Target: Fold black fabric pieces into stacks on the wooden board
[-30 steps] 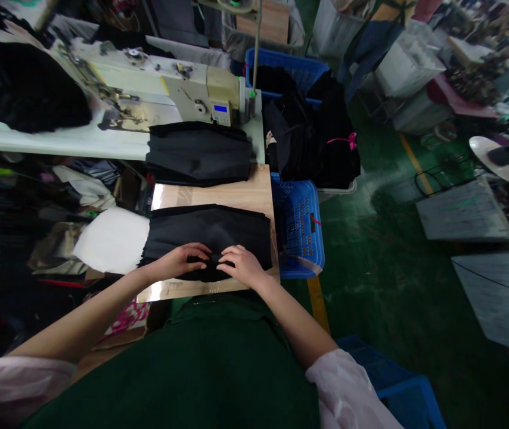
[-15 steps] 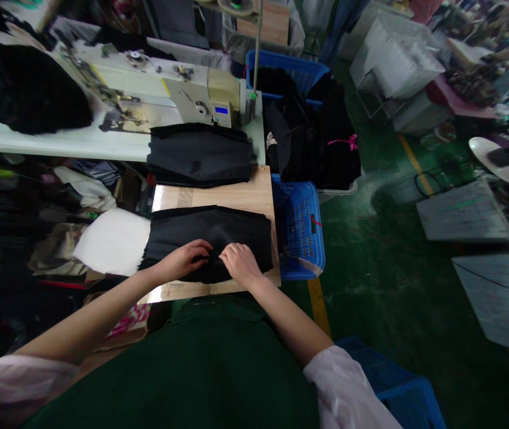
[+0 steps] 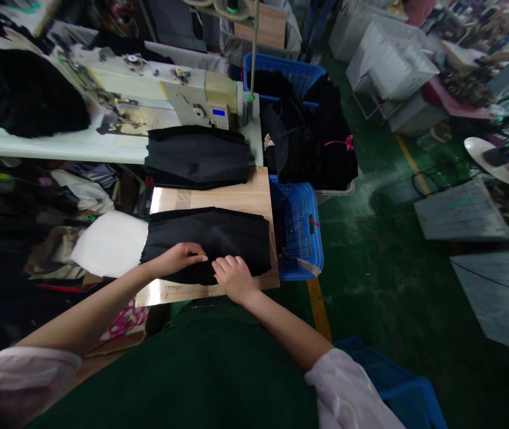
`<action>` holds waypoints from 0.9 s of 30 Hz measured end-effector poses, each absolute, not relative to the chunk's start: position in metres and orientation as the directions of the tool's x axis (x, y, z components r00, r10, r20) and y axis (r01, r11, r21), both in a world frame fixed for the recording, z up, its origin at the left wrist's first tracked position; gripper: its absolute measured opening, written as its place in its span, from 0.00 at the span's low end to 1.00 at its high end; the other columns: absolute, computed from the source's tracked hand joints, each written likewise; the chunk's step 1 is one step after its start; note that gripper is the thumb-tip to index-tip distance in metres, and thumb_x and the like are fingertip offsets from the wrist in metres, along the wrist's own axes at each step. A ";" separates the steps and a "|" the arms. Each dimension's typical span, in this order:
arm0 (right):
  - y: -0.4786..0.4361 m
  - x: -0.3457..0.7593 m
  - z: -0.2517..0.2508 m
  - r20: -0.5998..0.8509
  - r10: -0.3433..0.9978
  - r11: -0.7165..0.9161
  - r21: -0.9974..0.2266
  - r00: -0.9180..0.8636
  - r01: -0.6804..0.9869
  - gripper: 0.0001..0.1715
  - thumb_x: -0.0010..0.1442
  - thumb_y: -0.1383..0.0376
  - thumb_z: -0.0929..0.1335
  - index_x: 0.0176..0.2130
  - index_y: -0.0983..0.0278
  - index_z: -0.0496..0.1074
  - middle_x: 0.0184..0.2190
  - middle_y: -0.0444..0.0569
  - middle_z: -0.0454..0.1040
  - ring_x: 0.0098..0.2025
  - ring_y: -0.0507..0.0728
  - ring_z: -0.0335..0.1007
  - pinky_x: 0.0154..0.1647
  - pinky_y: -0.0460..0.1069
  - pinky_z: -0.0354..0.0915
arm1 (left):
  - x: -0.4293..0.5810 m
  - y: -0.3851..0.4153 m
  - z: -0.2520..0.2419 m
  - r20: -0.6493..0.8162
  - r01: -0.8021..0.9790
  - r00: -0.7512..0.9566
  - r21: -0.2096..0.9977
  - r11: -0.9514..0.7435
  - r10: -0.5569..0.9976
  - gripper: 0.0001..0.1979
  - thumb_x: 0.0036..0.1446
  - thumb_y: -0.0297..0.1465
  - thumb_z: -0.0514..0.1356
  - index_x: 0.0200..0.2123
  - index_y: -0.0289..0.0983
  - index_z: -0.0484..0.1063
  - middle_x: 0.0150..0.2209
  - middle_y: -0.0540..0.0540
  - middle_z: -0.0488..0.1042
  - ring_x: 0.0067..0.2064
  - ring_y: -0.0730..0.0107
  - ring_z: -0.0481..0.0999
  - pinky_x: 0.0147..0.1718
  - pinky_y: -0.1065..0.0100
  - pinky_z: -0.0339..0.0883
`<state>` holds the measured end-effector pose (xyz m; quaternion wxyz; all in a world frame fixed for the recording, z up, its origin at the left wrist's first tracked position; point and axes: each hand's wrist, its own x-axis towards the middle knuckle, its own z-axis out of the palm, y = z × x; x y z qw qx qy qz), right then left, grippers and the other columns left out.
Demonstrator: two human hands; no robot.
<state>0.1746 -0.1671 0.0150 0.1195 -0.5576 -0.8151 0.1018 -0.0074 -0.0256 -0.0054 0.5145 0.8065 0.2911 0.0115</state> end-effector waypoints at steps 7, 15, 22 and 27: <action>-0.169 0.171 0.000 0.027 0.902 0.424 -0.258 -0.432 0.868 0.14 0.66 0.72 0.60 0.46 0.66 0.72 0.40 0.53 0.74 0.40 0.58 0.64 0.37 0.53 0.58 | -0.005 -0.018 0.009 -0.385 0.463 0.871 0.850 -0.249 0.305 0.16 0.58 0.39 0.54 0.28 0.36 0.74 0.31 0.48 0.74 0.34 0.70 0.73 0.38 0.70 0.66; -0.176 0.175 -0.005 0.042 0.925 0.374 -0.284 -0.378 0.883 0.16 0.68 0.69 0.59 0.50 0.66 0.70 0.39 0.53 0.74 0.39 0.58 0.64 0.36 0.54 0.56 | 0.006 -0.020 0.004 -0.338 0.417 0.908 0.790 -0.449 0.249 0.10 0.47 0.27 0.55 0.30 0.37 0.76 0.31 0.48 0.74 0.33 0.70 0.73 0.36 0.71 0.66; -0.179 0.177 -0.009 0.066 0.955 0.295 -0.311 -0.290 0.903 0.17 0.68 0.70 0.58 0.53 0.66 0.68 0.34 0.52 0.75 0.37 0.58 0.65 0.36 0.54 0.56 | 0.005 -0.033 0.017 -0.245 0.379 0.920 0.753 -0.538 0.305 0.08 0.50 0.27 0.57 0.33 0.37 0.76 0.36 0.46 0.72 0.40 0.67 0.72 0.44 0.68 0.66; -0.179 0.177 -0.008 0.086 0.966 0.259 -0.303 -0.244 0.917 0.17 0.69 0.66 0.58 0.52 0.66 0.69 0.32 0.51 0.76 0.36 0.58 0.65 0.36 0.54 0.55 | 0.000 -0.037 0.018 -0.221 0.377 0.915 0.766 -0.520 0.337 0.08 0.52 0.28 0.57 0.35 0.36 0.75 0.38 0.44 0.72 0.41 0.66 0.72 0.45 0.68 0.67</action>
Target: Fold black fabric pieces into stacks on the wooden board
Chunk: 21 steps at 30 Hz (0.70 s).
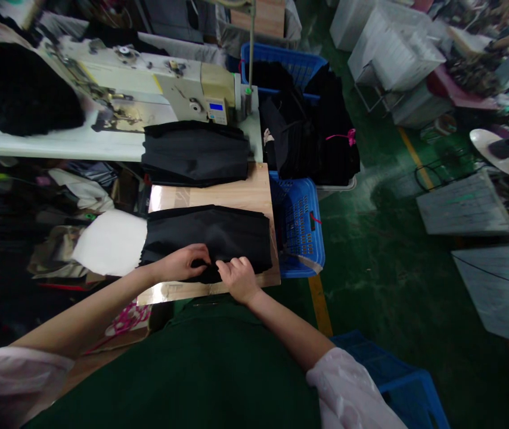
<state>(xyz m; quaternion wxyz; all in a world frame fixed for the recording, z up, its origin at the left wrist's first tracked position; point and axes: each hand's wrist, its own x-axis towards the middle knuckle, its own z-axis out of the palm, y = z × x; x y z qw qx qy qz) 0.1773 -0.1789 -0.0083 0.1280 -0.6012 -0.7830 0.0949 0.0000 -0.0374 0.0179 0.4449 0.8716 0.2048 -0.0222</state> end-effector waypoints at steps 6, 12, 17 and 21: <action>-0.174 0.178 -0.005 0.081 0.951 0.309 -0.275 -0.298 0.910 0.15 0.69 0.69 0.58 0.50 0.65 0.70 0.30 0.49 0.75 0.34 0.57 0.64 0.35 0.53 0.54 | -0.007 -0.036 0.005 -0.160 0.323 0.927 0.802 -0.503 0.339 0.07 0.57 0.29 0.54 0.33 0.36 0.72 0.37 0.44 0.71 0.41 0.67 0.72 0.44 0.67 0.67; -0.171 0.175 -0.005 0.097 0.937 0.350 -0.233 -0.336 0.907 0.17 0.68 0.70 0.58 0.53 0.65 0.68 0.29 0.48 0.74 0.33 0.57 0.63 0.36 0.54 0.54 | -0.007 -0.032 -0.005 -0.270 0.472 0.846 0.780 -0.411 0.459 0.08 0.59 0.31 0.51 0.37 0.38 0.68 0.36 0.46 0.73 0.38 0.67 0.72 0.41 0.66 0.66; -0.166 0.172 -0.003 0.113 0.932 0.361 -0.217 -0.344 0.907 0.18 0.68 0.69 0.59 0.55 0.66 0.67 0.27 0.48 0.73 0.32 0.56 0.63 0.35 0.54 0.54 | -0.005 -0.035 -0.003 -0.280 0.470 0.844 0.797 -0.380 0.457 0.05 0.56 0.31 0.53 0.35 0.38 0.67 0.34 0.48 0.72 0.36 0.68 0.71 0.38 0.68 0.65; -0.162 0.171 -0.004 0.180 0.906 0.415 -0.191 -0.384 0.890 0.15 0.68 0.69 0.60 0.49 0.66 0.72 0.26 0.48 0.73 0.31 0.55 0.63 0.35 0.53 0.53 | -0.006 -0.038 -0.006 -0.264 0.486 0.809 0.803 -0.344 0.526 0.02 0.54 0.29 0.52 0.33 0.38 0.63 0.30 0.51 0.69 0.32 0.71 0.69 0.34 0.69 0.64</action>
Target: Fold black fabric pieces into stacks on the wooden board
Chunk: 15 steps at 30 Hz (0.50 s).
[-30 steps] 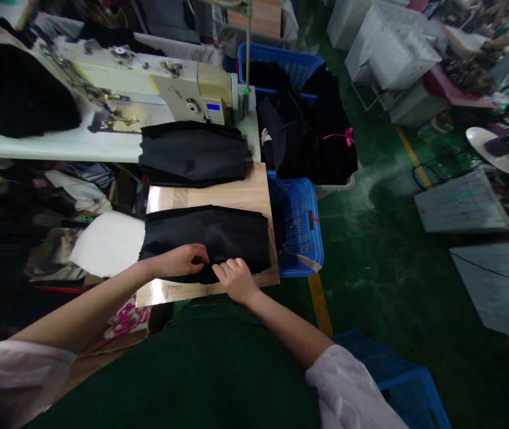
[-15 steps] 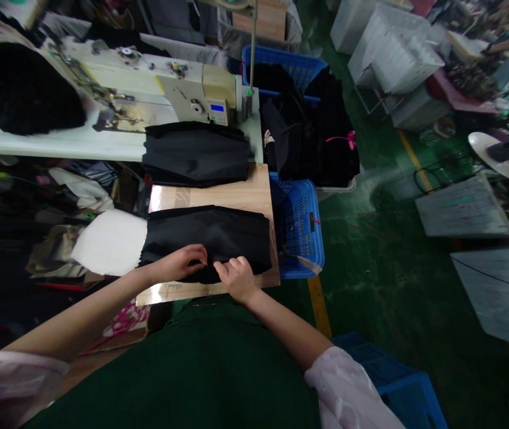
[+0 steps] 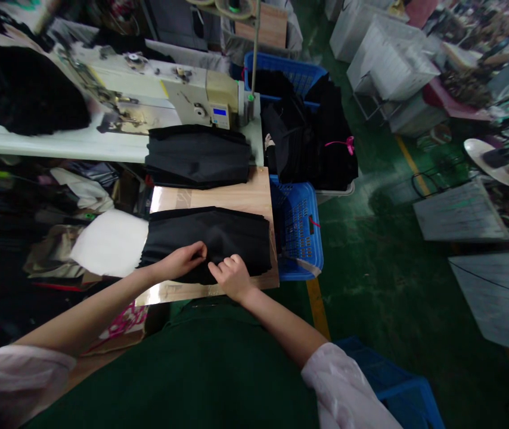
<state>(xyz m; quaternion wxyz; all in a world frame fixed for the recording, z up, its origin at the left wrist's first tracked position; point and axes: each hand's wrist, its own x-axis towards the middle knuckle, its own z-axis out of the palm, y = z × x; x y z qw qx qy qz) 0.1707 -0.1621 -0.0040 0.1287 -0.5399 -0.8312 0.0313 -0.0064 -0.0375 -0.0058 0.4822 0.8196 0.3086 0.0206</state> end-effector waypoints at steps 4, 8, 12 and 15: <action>-0.164 0.171 -0.006 0.215 0.900 0.420 -0.192 -0.380 0.887 0.13 0.67 0.70 0.60 0.41 0.65 0.74 0.25 0.47 0.72 0.30 0.54 0.63 0.34 0.53 0.52 | -0.008 -0.035 -0.014 -0.208 0.436 0.824 0.826 -0.357 0.526 0.07 0.53 0.25 0.48 0.29 0.38 0.65 0.30 0.50 0.68 0.34 0.70 0.69 0.38 0.68 0.64; -0.167 0.171 -0.004 0.229 0.914 0.381 -0.208 -0.334 0.901 0.15 0.69 0.68 0.60 0.32 0.65 0.71 0.20 0.44 0.69 0.27 0.53 0.62 0.34 0.52 0.51 | -0.010 -0.034 -0.012 -0.153 0.348 0.862 0.873 -0.343 0.484 0.14 0.58 0.27 0.48 0.31 0.37 0.73 0.35 0.46 0.70 0.40 0.69 0.71 0.46 0.66 0.65; -0.167 0.168 -0.001 0.218 0.942 0.308 -0.260 -0.255 0.915 0.15 0.70 0.65 0.59 0.34 0.64 0.70 0.22 0.45 0.71 0.28 0.53 0.64 0.34 0.52 0.52 | -0.009 -0.039 0.001 -0.131 0.326 0.899 0.838 -0.438 0.419 0.13 0.59 0.38 0.57 0.41 0.38 0.75 0.42 0.44 0.71 0.44 0.66 0.72 0.47 0.65 0.66; -0.170 0.167 -0.002 0.199 0.960 0.253 -0.306 -0.199 0.918 0.12 0.70 0.65 0.60 0.37 0.64 0.69 0.28 0.47 0.74 0.31 0.53 0.67 0.36 0.52 0.54 | -0.006 -0.039 0.004 -0.093 0.337 0.894 0.783 -0.522 0.439 0.12 0.60 0.38 0.56 0.38 0.37 0.75 0.41 0.43 0.73 0.43 0.65 0.73 0.45 0.65 0.67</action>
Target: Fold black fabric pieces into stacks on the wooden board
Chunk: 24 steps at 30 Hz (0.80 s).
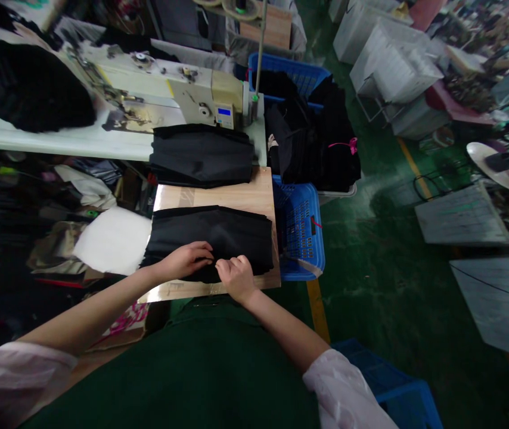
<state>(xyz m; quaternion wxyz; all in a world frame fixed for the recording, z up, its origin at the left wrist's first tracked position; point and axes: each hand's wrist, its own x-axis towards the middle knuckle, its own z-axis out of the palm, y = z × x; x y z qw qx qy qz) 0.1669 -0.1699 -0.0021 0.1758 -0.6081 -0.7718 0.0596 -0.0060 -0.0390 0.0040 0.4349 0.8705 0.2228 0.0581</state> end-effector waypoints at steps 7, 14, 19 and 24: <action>-0.186 0.170 -0.008 0.078 0.962 0.274 -0.264 -0.263 0.925 0.15 0.65 0.63 0.65 0.50 0.67 0.67 0.44 0.54 0.75 0.42 0.59 0.68 0.38 0.53 0.59 | 0.000 -0.018 0.012 -0.059 0.333 0.873 0.797 -0.503 0.484 0.09 0.60 0.34 0.56 0.35 0.37 0.74 0.35 0.46 0.75 0.39 0.67 0.74 0.43 0.66 0.68; -0.178 0.168 -0.007 0.048 0.973 0.231 -0.286 -0.227 0.930 0.09 0.64 0.69 0.65 0.44 0.65 0.73 0.45 0.54 0.73 0.50 0.60 0.64 0.47 0.55 0.63 | 0.017 0.022 0.037 -0.047 0.341 0.914 0.630 -0.698 0.404 0.14 0.63 0.35 0.52 0.43 0.37 0.75 0.42 0.44 0.76 0.44 0.64 0.75 0.47 0.64 0.68; -0.179 0.170 -0.013 0.069 0.982 0.187 -0.385 -0.173 0.904 0.10 0.63 0.68 0.66 0.45 0.65 0.73 0.57 0.56 0.67 0.58 0.61 0.60 0.54 0.56 0.64 | 0.042 0.068 0.025 -0.161 0.526 0.836 0.512 -0.680 0.525 0.14 0.59 0.30 0.51 0.44 0.38 0.74 0.44 0.46 0.77 0.46 0.63 0.75 0.49 0.64 0.67; -0.180 0.179 -0.017 0.035 0.972 0.225 -0.425 -0.233 0.877 0.12 0.64 0.69 0.64 0.47 0.67 0.72 0.53 0.56 0.71 0.54 0.59 0.66 0.53 0.55 0.65 | 0.058 0.054 0.023 -0.040 0.631 0.755 0.319 -0.708 0.655 0.19 0.54 0.25 0.55 0.50 0.36 0.70 0.51 0.38 0.71 0.52 0.53 0.70 0.52 0.55 0.64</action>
